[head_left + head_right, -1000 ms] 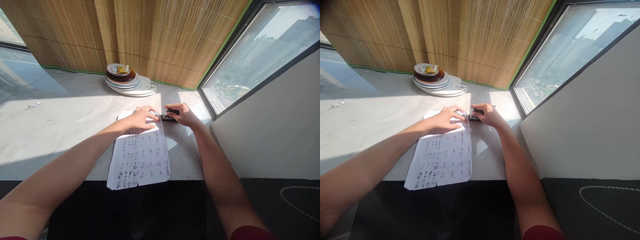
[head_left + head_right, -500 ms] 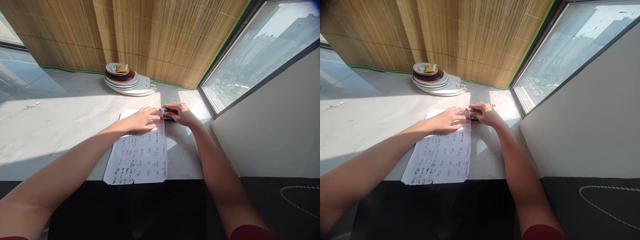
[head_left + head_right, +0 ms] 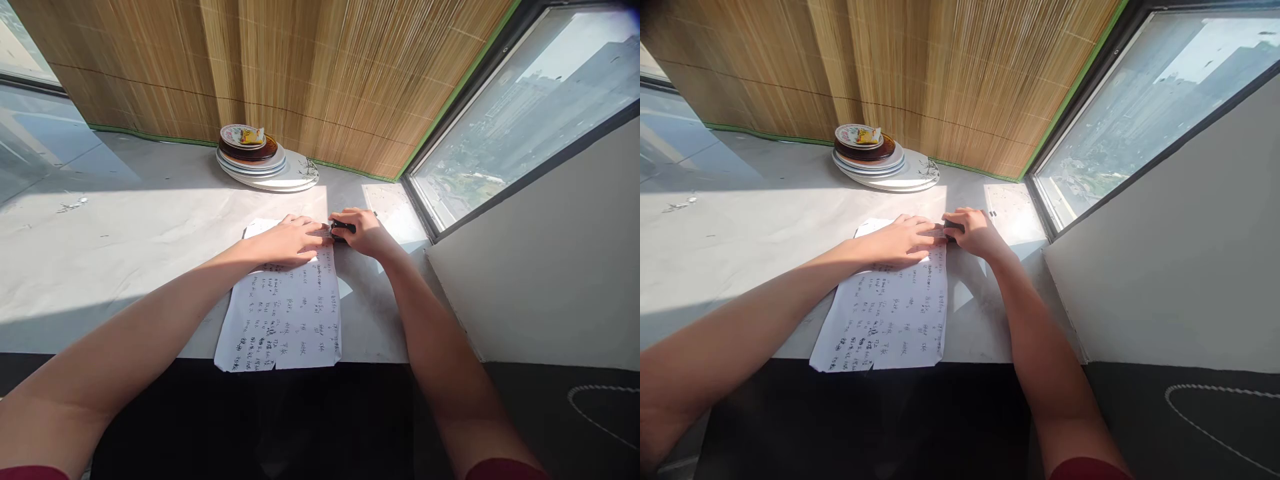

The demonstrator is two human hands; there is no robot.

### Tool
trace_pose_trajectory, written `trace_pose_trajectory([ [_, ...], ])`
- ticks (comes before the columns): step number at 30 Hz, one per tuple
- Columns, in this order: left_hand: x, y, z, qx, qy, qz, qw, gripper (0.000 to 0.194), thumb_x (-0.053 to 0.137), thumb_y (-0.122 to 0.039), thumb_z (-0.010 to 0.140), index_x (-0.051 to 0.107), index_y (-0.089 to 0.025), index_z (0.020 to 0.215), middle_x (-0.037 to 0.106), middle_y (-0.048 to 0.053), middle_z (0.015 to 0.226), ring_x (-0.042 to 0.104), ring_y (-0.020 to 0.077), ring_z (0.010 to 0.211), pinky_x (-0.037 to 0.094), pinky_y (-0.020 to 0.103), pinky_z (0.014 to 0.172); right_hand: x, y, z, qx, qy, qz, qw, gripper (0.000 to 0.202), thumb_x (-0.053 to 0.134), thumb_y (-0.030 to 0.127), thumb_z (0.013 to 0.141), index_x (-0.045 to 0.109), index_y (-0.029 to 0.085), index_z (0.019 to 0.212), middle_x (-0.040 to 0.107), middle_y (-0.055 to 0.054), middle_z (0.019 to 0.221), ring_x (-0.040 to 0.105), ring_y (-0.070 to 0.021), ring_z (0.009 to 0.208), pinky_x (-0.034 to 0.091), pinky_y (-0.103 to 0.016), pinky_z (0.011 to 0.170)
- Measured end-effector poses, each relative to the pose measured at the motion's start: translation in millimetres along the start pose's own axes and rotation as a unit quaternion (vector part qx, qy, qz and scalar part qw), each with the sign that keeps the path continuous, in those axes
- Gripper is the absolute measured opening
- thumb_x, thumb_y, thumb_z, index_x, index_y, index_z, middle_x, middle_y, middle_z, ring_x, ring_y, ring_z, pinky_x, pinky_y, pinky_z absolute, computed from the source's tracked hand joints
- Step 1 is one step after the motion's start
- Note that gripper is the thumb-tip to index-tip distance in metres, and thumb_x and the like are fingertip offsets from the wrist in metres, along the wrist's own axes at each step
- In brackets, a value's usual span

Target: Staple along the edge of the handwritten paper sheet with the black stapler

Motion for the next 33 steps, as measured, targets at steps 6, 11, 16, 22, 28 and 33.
trace_pose_trajectory([
  [6, 1.7, 1.5, 0.5, 0.005, -0.009, -0.008, 1.000, 0.041, 0.058, -0.042, 0.100, 0.071, -0.040, 0.139, 0.055, 0.002, 0.163, 0.042, 0.0367, 0.153, 0.023, 0.060, 0.128, 1.3, 3.1, 0.6, 0.009, 0.003, -0.010, 1.000, 0.024, 0.062, 0.032, 0.102, 0.080, 0.035, 0.118, 0.071, -0.007, 0.099, 0.065, -0.0323, 0.102, 0.050, -0.050, 0.096],
  [11, 1.7, 0.9, -0.4, 0.009, -0.008, -0.006, 1.000, 0.041, 0.059, -0.043, 0.100, 0.070, -0.041, 0.139, 0.055, 0.002, 0.162, 0.041, 0.0367, 0.153, 0.024, 0.061, 0.127, 1.7, 4.6, 1.8, 0.004, 0.011, -0.036, 0.999, 0.023, 0.060, 0.035, 0.102, 0.079, 0.034, 0.116, 0.070, -0.007, 0.096, 0.064, -0.0318, 0.100, 0.049, -0.050, 0.096],
  [16, 1.6, -0.6, 0.0, 0.011, -0.015, -0.011, 1.000, 0.037, 0.057, -0.037, 0.101, 0.072, -0.033, 0.135, 0.061, 0.006, 0.155, 0.045, 0.0369, 0.149, 0.025, 0.061, 0.126, 5.9, 8.4, 5.4, 0.004, 0.023, -0.090, 0.996, 0.023, 0.058, 0.035, 0.104, 0.079, 0.033, 0.111, 0.070, -0.009, 0.100, 0.062, -0.0330, 0.106, 0.045, -0.051, 0.096],
  [22, 0.9, -0.6, -1.8, 0.022, -0.001, 0.016, 1.000, 0.037, 0.053, -0.036, 0.105, 0.069, -0.029, 0.138, 0.057, 0.008, 0.159, 0.043, 0.0357, 0.151, 0.026, 0.059, 0.128, 11.8, 17.3, 5.0, -0.012, 0.038, -0.151, 0.988, 0.018, 0.061, 0.026, 0.102, 0.079, 0.029, 0.101, 0.068, -0.010, 0.108, 0.059, -0.0338, 0.113, 0.042, -0.050, 0.098],
  [28, -2.1, 0.5, -4.0, 0.003, 0.020, 0.036, 0.999, 0.045, 0.049, -0.045, 0.110, 0.066, -0.034, 0.150, 0.042, 0.008, 0.173, 0.036, 0.0409, 0.156, 0.023, 0.066, 0.128, -9.8, -14.4, -6.5, -0.007, -0.013, -0.033, 0.999, 0.031, 0.069, 0.039, 0.097, 0.075, 0.032, 0.126, 0.075, -0.005, 0.114, 0.066, -0.0287, 0.106, 0.050, -0.041, 0.089],
  [33, -3.4, 2.7, -1.2, -0.020, 0.017, 0.008, 1.000, 0.052, 0.055, -0.051, 0.104, 0.062, -0.041, 0.155, 0.046, 0.005, 0.172, 0.037, 0.0405, 0.158, 0.022, 0.065, 0.129, -24.9, -45.3, -14.2, 0.060, 0.004, -0.040, 0.997, 0.024, 0.079, 0.044, 0.086, 0.074, 0.027, 0.102, 0.073, -0.003, 0.089, 0.065, -0.0240, 0.082, 0.048, -0.037, 0.075],
])
Point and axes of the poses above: each hand's wrist, its own z-axis towards the middle knuckle, its own x-axis out of the palm, y = z × x, the point moved 2 cm from there along z, towards the middle knuckle
